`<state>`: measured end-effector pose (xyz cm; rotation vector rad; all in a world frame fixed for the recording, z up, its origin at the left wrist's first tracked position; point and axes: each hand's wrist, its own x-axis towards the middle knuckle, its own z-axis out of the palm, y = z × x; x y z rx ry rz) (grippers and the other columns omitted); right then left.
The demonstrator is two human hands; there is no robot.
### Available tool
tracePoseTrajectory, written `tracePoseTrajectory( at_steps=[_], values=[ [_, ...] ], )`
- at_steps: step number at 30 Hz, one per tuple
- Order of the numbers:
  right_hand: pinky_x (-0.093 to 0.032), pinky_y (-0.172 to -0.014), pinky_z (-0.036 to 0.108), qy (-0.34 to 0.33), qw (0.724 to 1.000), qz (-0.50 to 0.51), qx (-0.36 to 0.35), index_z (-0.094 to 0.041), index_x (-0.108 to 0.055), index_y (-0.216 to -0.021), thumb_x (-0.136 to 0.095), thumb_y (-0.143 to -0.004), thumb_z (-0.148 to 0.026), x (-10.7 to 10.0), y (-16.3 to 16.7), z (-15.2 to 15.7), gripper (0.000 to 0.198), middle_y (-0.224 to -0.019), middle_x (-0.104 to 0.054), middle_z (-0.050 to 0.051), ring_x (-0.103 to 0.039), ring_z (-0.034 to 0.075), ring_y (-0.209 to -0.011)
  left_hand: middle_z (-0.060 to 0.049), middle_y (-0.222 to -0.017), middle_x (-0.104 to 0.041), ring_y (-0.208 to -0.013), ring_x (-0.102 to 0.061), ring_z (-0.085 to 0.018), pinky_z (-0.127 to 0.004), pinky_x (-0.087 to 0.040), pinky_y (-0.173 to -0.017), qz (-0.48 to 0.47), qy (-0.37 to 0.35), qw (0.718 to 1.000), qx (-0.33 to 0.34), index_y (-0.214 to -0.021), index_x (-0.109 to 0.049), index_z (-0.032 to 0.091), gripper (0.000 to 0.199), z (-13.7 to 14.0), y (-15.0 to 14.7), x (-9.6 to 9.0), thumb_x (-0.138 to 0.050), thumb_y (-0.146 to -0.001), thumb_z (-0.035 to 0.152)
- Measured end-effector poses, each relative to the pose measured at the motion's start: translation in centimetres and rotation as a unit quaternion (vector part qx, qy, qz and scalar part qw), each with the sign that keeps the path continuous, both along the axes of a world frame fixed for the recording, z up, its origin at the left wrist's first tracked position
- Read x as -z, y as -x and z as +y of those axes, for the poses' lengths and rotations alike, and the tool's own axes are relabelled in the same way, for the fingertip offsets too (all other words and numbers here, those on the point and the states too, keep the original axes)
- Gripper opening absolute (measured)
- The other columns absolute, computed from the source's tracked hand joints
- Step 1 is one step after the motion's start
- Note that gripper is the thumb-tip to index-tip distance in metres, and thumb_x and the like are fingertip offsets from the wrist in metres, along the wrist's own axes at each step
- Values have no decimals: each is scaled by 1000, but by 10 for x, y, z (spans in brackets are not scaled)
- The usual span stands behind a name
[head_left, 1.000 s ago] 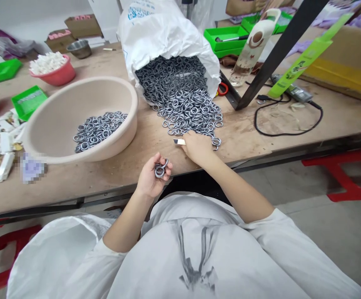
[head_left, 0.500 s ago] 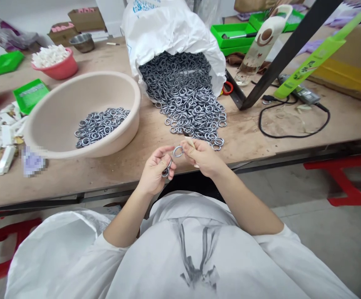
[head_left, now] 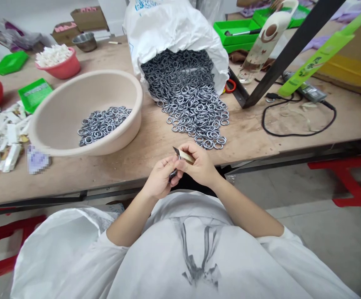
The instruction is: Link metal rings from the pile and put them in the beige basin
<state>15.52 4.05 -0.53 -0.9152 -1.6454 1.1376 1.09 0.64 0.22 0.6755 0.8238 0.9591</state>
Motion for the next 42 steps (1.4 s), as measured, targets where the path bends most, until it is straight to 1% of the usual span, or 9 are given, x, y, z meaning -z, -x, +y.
tracePoseTrajectory(
  at_steps=[12,18,21,28,31,34,37,39,42],
  values=[
    [-29,-61,29,-204,941,-260,65,-20,-56,-72,-35,-100,-59,-9,-5,-18,52,-69,-54,3,-46,14,-64,7,-47,-42,-35,-32,-2,-14,-20,-34,23,2,995,-97,-65,-46,17,50,2,-2,-5,-78,-71,55],
    [-24,-58,28,-149,953,-261,40,-20,-48,-63,-36,-99,-58,-3,-9,-9,53,-61,-49,-1,-40,12,-57,7,-47,-45,-37,-31,-2,-13,-22,-35,19,-15,997,-79,-65,-48,16,49,-2,1,-2,-81,-71,52],
    [-25,-58,28,-65,952,-278,113,-19,-53,-67,-34,-100,-56,4,-20,12,53,-61,-53,0,-45,13,-58,5,-47,-46,-37,-33,-1,-13,-24,-36,13,-27,999,-34,-63,-50,15,48,-5,3,-2,-78,-74,51],
    [-31,-65,32,-41,821,-529,211,-19,-69,-104,-60,-92,-47,5,-30,50,32,-109,-68,12,-63,27,-88,-1,-63,-65,-39,-47,-5,-16,-34,-36,13,-9,997,-71,-82,-66,13,35,3,13,0,-81,-72,42],
    [-33,-66,34,-36,799,-564,204,-17,-69,-105,-54,-95,-36,3,-27,57,26,-111,-67,14,-64,28,-88,0,-68,-68,-43,-53,-6,-16,-37,-36,8,11,996,-93,-97,-68,14,34,8,17,3,-80,-71,32],
    [-33,-66,33,-47,826,-516,223,-15,-69,-99,-52,-95,-28,2,-30,61,22,-110,-67,15,-63,27,-88,-2,-73,-69,-46,-56,-8,-16,-38,-36,1,36,992,-120,-90,-67,13,28,12,18,5,-77,-69,29],
    [-34,-64,30,-26,917,-338,211,-16,-67,-89,-56,-94,-34,1,-30,57,22,-92,-68,10,-59,21,-78,-3,-77,-69,-50,-58,-8,-17,-39,-36,-6,61,990,-124,-83,-64,13,28,14,14,6,-75,-71,36],
    [-36,-62,28,19,978,-167,127,-17,-63,-82,-58,-93,-44,0,-26,49,29,-77,-64,4,-55,16,-68,-1,-75,-66,-49,-57,-8,-16,-38,-36,-4,65,992,-112,-82,-62,14,32,14,9,6,-77,-72,40],
    [-41,-60,26,78,997,13,-25,-18,-57,-77,-63,-87,-55,-3,-16,30,38,-66,-60,-1,-53,12,-60,3,-65,-57,-43,-47,-5,-15,-31,-33,-4,69,997,-44,-83,-60,14,41,13,2,6,-76,-74,51]
  ],
)
